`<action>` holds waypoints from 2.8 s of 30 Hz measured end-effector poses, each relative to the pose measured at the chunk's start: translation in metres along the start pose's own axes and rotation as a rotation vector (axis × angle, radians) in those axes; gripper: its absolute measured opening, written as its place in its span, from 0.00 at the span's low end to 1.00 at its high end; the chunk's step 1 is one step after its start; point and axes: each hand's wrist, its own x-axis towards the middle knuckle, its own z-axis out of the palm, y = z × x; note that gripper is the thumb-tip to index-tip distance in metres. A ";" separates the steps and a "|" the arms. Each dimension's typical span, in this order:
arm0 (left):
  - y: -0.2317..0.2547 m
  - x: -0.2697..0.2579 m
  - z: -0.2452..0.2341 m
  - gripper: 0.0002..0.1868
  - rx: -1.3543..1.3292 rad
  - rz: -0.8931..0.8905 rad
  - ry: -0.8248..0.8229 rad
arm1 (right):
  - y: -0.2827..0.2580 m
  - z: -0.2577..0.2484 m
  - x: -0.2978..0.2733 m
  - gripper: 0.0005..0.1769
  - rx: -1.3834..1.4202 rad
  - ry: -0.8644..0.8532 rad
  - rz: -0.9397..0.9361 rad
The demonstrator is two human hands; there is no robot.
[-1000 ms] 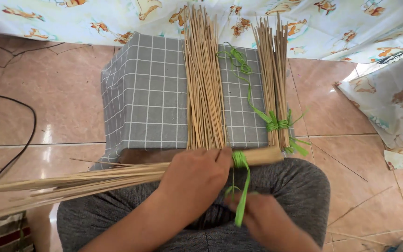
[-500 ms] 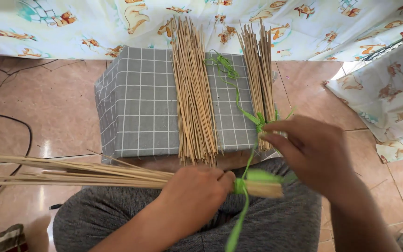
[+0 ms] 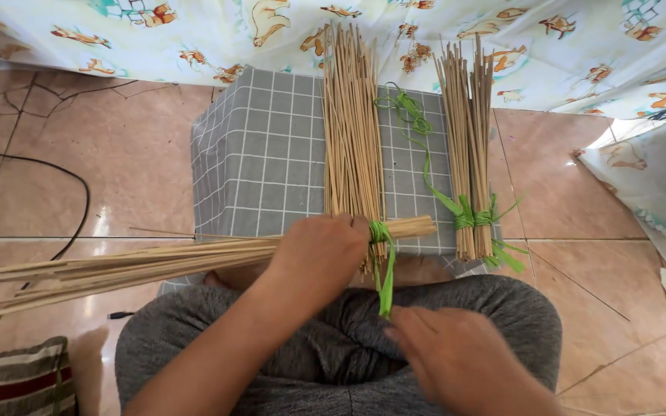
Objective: Organizing and tying bamboo sticks into bundles using plastic strips.
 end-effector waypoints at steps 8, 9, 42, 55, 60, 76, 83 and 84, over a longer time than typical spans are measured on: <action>0.020 -0.008 -0.027 0.07 -0.109 0.145 -0.009 | 0.057 -0.066 0.059 0.10 0.089 0.255 0.211; 0.020 -0.009 -0.032 0.08 -0.176 0.182 -0.021 | 0.064 -0.066 0.071 0.09 0.210 0.295 0.202; 0.009 0.005 -0.053 0.05 -0.256 0.124 -0.135 | 0.126 0.005 0.095 0.11 0.849 -0.005 0.306; -0.008 0.022 -0.038 0.29 -0.346 -0.214 0.020 | 0.055 0.018 0.062 0.05 0.686 0.308 0.241; 0.010 0.035 -0.033 0.31 -0.217 -0.270 -0.119 | 0.052 0.016 0.059 0.07 0.542 0.508 0.186; 0.063 0.031 -0.044 0.35 -0.773 -0.414 -0.223 | 0.067 0.026 0.051 0.09 1.453 0.857 0.352; 0.068 0.036 0.006 0.28 -1.159 -0.378 0.222 | 0.078 0.042 0.065 0.06 1.624 0.855 0.353; 0.068 0.037 0.013 0.24 -1.124 -0.376 0.342 | 0.076 0.042 0.067 0.06 1.678 0.867 0.322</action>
